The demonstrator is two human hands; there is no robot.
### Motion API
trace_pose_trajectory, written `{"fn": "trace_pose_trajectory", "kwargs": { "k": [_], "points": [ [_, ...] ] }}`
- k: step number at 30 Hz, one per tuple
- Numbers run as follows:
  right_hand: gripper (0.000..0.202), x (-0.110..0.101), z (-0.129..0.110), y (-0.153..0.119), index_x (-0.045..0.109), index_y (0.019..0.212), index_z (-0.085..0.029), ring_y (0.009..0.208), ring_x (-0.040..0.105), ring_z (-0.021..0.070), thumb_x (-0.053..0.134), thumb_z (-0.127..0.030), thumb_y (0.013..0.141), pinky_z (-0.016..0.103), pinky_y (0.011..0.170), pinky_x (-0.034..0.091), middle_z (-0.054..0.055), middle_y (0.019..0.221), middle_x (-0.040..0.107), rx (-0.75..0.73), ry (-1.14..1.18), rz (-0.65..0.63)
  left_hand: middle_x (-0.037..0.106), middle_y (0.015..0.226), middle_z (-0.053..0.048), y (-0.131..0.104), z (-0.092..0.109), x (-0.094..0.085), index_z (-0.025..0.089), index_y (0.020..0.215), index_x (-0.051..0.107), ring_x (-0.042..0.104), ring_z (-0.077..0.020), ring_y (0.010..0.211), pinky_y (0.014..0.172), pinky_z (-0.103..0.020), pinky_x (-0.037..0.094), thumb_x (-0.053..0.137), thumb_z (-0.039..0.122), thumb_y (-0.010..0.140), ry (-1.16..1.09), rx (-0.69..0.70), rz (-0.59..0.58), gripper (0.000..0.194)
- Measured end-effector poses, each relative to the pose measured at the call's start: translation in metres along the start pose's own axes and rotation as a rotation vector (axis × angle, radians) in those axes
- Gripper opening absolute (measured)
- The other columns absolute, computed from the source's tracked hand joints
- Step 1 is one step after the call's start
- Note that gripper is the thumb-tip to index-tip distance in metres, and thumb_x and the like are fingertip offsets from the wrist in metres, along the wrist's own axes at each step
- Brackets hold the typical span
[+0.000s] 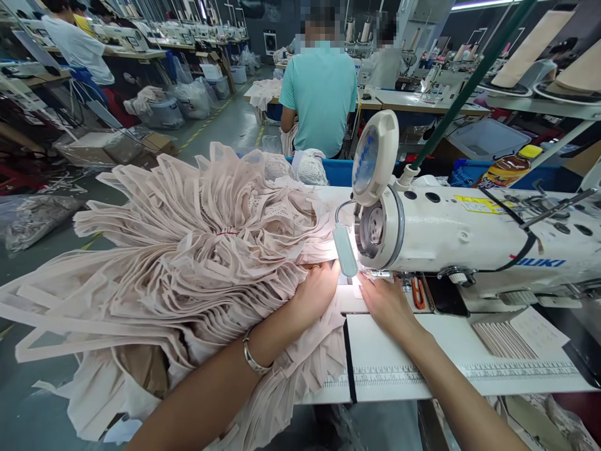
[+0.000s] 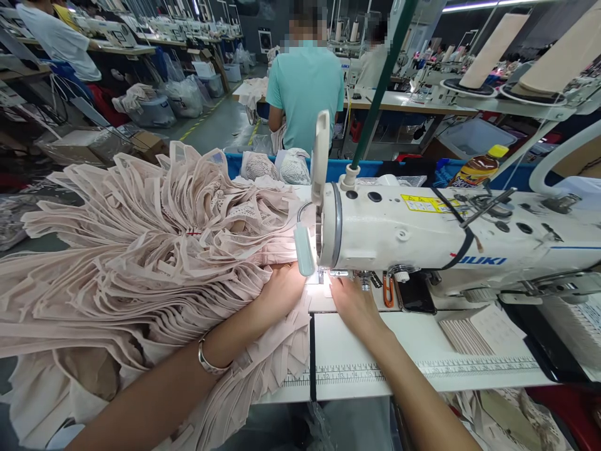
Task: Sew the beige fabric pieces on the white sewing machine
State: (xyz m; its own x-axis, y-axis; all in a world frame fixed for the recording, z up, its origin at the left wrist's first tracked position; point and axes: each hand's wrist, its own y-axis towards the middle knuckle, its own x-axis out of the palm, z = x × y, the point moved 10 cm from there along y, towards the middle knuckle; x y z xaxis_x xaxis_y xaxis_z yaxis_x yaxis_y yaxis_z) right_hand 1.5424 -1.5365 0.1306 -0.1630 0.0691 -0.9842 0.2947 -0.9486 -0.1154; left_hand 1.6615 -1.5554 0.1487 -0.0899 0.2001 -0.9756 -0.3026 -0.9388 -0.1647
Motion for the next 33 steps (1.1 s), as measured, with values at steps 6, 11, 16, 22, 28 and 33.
{"fn": "trace_pose_trajectory", "kwargs": {
  "k": [6, 11, 16, 22, 28, 33],
  "points": [
    [0.046, 0.001, 0.0, 0.0, 0.055, 0.143, -0.021, 0.096, 0.065, 0.0281, 0.03, -0.022, 0.105, 0.044, 0.095, 0.041, 0.013, 0.101, 0.07, 0.003, 0.013, 0.019, 0.067, 0.099, -0.01, -0.013, -0.008, -0.005, 0.02, 0.113, 0.058, 0.066, -0.0221, 0.086, 0.061, -0.027, 0.045, 0.032, 0.012, 0.101, -0.211, -0.048, -0.048, 0.03],
    [0.046, 0.001, -0.001, 0.0, 0.054, 0.143, -0.02, 0.093, 0.064, 0.0268, 0.028, -0.022, 0.105, 0.046, 0.098, 0.039, 0.014, 0.106, 0.071, -0.007, 0.038, 0.012, 0.064, 0.105, -0.006, -0.014, -0.007, -0.003, 0.021, 0.103, 0.056, 0.061, -0.0194, 0.097, 0.067, -0.026, 0.046, 0.029, 0.01, 0.101, -0.259, 0.016, 0.011, 0.03],
    [0.046, 0.0, 0.0, 0.0, 0.054, 0.143, -0.02, 0.098, 0.064, 0.0284, 0.028, -0.023, 0.105, 0.046, 0.099, 0.039, 0.014, 0.106, 0.07, 0.003, 0.045, 0.014, 0.06, 0.111, -0.009, -0.011, 0.001, -0.011, 0.017, 0.099, 0.056, 0.055, -0.0197, 0.107, 0.09, -0.029, 0.049, 0.038, 0.003, 0.097, -0.205, 0.125, 0.194, 0.022],
    [0.046, 0.005, 0.002, 0.0, 0.055, 0.142, -0.02, 0.092, 0.063, 0.028, 0.029, -0.024, 0.104, 0.047, 0.096, 0.041, 0.013, 0.098, 0.069, 0.011, 0.032, 0.046, 0.058, 0.089, -0.009, -0.018, 0.015, -0.029, 0.017, 0.084, 0.057, 0.055, -0.0219, 0.092, 0.08, -0.033, 0.048, 0.032, -0.005, 0.093, 0.014, 0.223, 0.411, 0.035],
    [0.042, -0.009, -0.005, -0.004, 0.07, 0.118, -0.017, 0.091, 0.062, 0.024, 0.033, -0.012, 0.099, 0.038, 0.092, 0.044, 0.013, 0.102, 0.068, -0.048, 0.028, 0.167, 0.058, 0.083, -0.006, -0.033, 0.036, -0.008, 0.019, 0.089, 0.057, 0.056, -0.0195, 0.082, 0.07, -0.031, 0.043, 0.027, 0.002, 0.1, 0.108, 0.475, 0.296, 0.036],
    [0.049, -0.003, 0.009, 0.005, 0.064, 0.126, -0.014, 0.094, 0.063, 0.0255, 0.03, -0.002, 0.093, 0.037, 0.09, 0.043, 0.014, 0.1, 0.071, 0.127, 0.047, -0.07, 0.061, 0.095, -0.006, -0.042, 0.036, 0.008, 0.017, 0.095, 0.057, 0.058, -0.0196, 0.09, 0.075, -0.03, 0.044, 0.04, 0.007, 0.101, 0.153, 0.536, 0.224, 0.021]
  ]
}}
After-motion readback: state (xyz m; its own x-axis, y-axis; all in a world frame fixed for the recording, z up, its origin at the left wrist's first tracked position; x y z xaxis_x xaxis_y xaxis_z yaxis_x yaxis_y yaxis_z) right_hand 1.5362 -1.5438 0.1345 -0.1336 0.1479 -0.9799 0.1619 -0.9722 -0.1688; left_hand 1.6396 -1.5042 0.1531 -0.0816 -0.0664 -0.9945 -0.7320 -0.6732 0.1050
